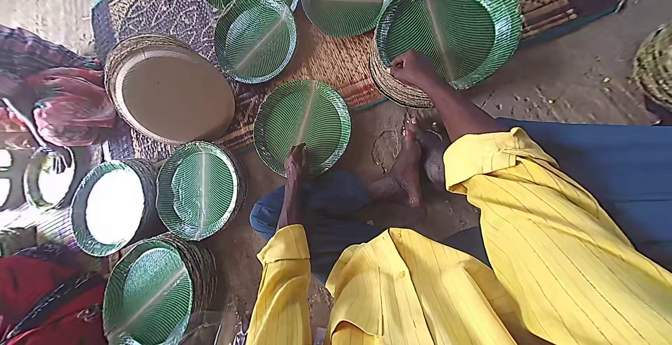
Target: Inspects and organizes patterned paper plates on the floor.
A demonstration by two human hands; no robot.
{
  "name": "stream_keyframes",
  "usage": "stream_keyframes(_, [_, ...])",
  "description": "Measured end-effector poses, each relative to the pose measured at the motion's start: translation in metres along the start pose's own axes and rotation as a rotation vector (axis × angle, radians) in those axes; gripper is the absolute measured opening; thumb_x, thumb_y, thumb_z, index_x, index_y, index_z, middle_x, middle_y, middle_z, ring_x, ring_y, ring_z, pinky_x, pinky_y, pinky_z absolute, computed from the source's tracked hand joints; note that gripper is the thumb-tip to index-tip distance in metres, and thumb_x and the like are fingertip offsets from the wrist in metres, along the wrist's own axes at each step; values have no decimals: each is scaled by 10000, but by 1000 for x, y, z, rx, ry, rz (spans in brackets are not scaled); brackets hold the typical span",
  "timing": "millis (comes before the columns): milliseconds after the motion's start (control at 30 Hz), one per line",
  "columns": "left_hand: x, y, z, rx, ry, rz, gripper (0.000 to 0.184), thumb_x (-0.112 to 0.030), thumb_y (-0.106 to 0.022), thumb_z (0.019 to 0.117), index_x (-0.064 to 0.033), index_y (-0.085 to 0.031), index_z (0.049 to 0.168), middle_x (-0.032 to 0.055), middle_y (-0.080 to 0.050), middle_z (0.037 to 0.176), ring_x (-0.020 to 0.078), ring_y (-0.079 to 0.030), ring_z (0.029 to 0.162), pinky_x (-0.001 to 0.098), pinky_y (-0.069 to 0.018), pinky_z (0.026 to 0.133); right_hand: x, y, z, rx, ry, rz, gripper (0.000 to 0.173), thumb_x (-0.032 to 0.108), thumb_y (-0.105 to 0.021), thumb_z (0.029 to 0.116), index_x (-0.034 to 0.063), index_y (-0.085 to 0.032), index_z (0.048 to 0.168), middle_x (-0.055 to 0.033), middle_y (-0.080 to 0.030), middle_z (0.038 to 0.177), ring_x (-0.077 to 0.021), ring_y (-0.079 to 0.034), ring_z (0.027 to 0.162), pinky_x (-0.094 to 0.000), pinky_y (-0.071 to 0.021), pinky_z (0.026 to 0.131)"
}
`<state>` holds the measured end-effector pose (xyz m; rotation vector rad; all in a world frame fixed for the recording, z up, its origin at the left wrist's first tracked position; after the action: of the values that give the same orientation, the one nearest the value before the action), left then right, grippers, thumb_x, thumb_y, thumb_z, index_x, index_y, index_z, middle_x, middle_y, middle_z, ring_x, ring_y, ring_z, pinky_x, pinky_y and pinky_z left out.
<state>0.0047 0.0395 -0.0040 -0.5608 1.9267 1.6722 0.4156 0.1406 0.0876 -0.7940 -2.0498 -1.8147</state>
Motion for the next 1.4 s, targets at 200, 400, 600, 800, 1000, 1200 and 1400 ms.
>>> stream_keyframes(200, [-3,0,-2,37,10,38,383,-232,-453,1087,-8,-657,1320,250,-664,1259,402,-655,1158,591,-502,1007,-8,0,1,10,-11,53,302,247,-660,999,-13,-736,1132,-277,-704,1120,-461,-664,1086,-678,-478,947])
stream_keyframes(400, [-8,3,-2,57,36,33,383,-224,-461,1083,-2,-646,1334,250,-655,1283,396,-643,1188,583,-495,1027,-9,-1,2,3,-47,55,311,279,-694,980,-11,-742,1080,-276,-707,1083,-461,-666,1061,-686,-477,924])
stream_keyframes(600, [-6,1,-1,55,29,41,381,-222,-467,1081,-2,-644,1336,248,-657,1283,393,-646,1188,574,-501,1024,-14,-2,3,0,-54,96,315,283,-714,968,-8,-747,1084,-271,-710,1081,-445,-673,1044,-675,-481,927])
stream_keyframes(800, [-8,-1,-1,82,30,45,390,-227,-465,1083,2,-630,1351,238,-653,1302,379,-644,1205,567,-491,1047,-16,-2,3,7,-8,80,322,281,-698,983,-16,-741,1100,-277,-708,1084,-448,-671,1057,-672,-479,941])
stream_keyframes(1000, [-6,-3,1,78,-4,63,387,-226,-468,1084,10,-639,1338,252,-655,1288,397,-649,1188,574,-497,1036,-13,-1,1,14,-24,62,325,294,-691,986,-8,-744,1096,-277,-708,1083,-457,-668,1062,-684,-475,934])
stream_keyframes(1200, [-6,-3,1,84,-5,53,380,-220,-470,1084,4,-635,1343,246,-654,1290,390,-646,1191,567,-500,1034,-15,-3,7,20,-55,26,329,300,-694,978,0,-746,1101,-277,-709,1091,-461,-669,1064,-690,-475,928])
stream_keyframes(1400, [-5,-3,2,104,3,29,392,-231,-472,1080,2,-623,1358,243,-648,1299,385,-647,1190,567,-505,1030,-17,-3,12,42,-69,19,319,291,-694,976,3,-746,1102,-279,-706,1098,-461,-665,1072,-693,-473,928])
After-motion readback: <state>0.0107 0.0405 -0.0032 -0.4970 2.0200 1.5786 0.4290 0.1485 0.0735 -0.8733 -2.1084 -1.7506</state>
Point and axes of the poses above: each hand's wrist, its own z-axis towards the middle knuckle, its own y-axis out of the back of the hand, x = y × z, the point moved 4 cm from there along z, towards the middle knuckle
